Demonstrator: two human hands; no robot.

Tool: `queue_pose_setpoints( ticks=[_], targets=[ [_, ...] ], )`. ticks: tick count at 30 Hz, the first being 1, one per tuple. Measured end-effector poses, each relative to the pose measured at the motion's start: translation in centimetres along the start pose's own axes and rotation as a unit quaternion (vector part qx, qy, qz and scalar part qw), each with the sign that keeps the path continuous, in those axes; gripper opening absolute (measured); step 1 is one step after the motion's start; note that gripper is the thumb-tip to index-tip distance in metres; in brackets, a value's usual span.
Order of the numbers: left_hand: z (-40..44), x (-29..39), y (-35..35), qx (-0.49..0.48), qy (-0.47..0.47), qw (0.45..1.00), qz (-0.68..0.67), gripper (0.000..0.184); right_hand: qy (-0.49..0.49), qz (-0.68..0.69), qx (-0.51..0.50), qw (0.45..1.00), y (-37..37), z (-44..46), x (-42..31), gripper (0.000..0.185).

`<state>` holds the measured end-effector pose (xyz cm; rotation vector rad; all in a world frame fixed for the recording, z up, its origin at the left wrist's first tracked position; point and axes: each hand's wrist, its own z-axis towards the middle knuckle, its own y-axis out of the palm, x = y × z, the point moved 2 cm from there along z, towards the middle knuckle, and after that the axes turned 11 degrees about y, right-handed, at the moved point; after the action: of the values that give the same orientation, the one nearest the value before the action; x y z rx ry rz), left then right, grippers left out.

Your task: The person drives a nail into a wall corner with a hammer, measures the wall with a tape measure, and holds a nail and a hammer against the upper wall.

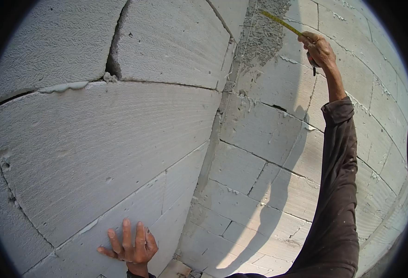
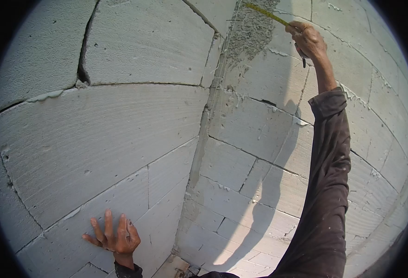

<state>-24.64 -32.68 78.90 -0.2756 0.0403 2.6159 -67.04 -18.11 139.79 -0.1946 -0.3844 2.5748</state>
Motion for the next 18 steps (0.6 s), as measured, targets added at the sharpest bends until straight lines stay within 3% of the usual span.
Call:
queue_pose_setpoints(
  ticks=[3,18],
  targets=[
    [0.0,0.0,-0.1,-0.004,-0.004,1.000,-0.005,0.017,-0.071,-0.050,0.029,0.996,-0.8,1.1,-0.4,0.029],
    [-0.2,0.0,0.0,0.009,-0.007,1.000,-0.013,0.017,-0.090,-0.148,0.018,0.985,-0.8,0.8,-5.0,0.033]
  ],
)
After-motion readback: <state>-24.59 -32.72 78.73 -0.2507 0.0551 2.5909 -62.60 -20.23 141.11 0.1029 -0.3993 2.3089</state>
